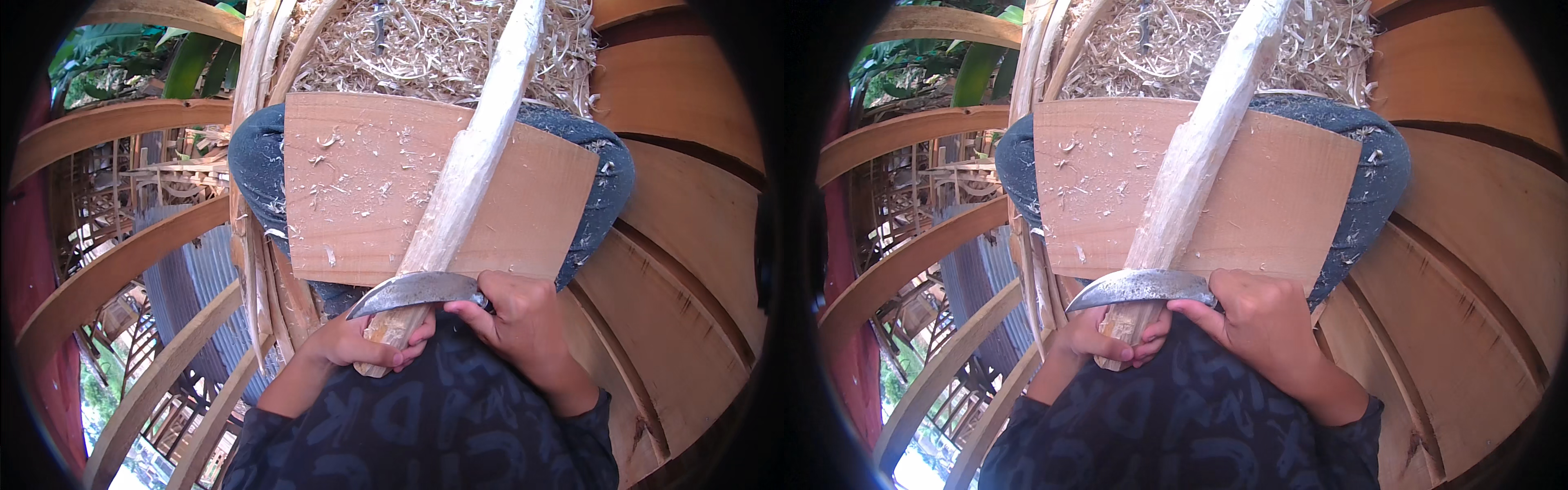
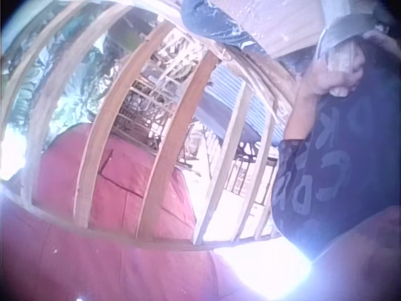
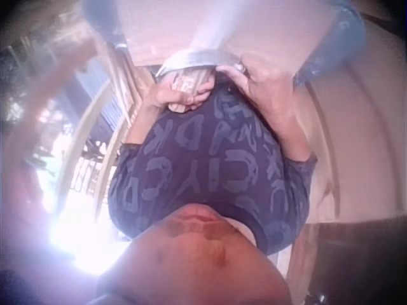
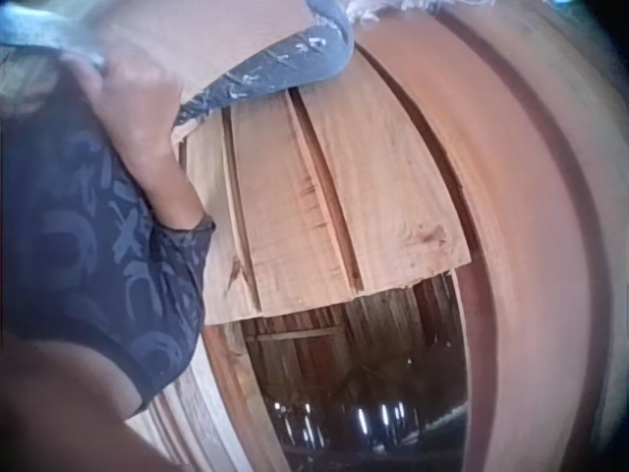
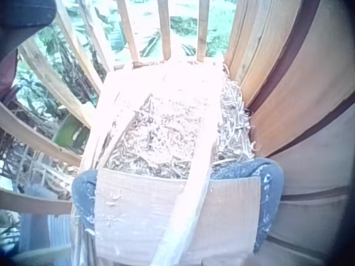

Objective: The person uses a curved knife to shave and smooth a long wooden stick held between their legs. They repeatedly rotate the stick and scrape its surface, producing wood shavings that accumulate on a board placed on their lap.

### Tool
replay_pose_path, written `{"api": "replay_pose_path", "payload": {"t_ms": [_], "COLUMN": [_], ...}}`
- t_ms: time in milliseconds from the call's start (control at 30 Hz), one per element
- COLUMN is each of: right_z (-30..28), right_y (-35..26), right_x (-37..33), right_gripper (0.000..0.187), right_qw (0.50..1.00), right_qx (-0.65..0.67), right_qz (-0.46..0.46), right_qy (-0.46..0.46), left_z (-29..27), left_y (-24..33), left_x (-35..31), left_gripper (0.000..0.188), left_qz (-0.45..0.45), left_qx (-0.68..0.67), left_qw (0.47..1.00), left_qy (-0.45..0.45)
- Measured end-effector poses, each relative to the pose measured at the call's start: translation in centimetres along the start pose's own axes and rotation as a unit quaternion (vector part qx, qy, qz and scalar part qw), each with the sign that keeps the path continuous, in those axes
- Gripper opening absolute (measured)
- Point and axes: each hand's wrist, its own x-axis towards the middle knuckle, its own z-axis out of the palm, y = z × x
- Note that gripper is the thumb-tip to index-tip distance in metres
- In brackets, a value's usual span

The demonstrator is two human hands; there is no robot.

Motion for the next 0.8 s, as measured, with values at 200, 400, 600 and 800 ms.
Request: {"api": "replay_pose_path", "payload": {"t_ms": [200, 400, 600, 800], "right_z": [-1.0, -0.9, -1.7, -3.1], "right_y": [1.8, 2.5, 4.4, 3.9], "right_x": [1.1, 2.1, 3.0, 2.4], "right_gripper": [0.055, 0.059, 0.057, 0.052], "right_qw": [0.987, 0.972, 0.951, 0.957], "right_qx": [-0.128, -0.198, -0.227, -0.105], "right_qz": [0.064, 0.046, 0.091, 0.200], "right_qy": [0.067, 0.118, 0.191, 0.181], "left_z": [0.2, -0.1, -0.4, -0.4], "left_y": [-0.1, 0.2, 1.0, 0.7], "left_x": [0.8, 1.0, 0.7, 0.6], "left_gripper": [0.075, 0.076, 0.076, 0.075], "left_qz": [0.033, 0.049, 0.047, 0.035], "left_qx": [0.001, -0.002, -0.042, -0.022], "left_qw": [0.999, 0.999, 0.998, 0.999], "left_qy": [0.004, 0.001, -0.014, -0.007]}}
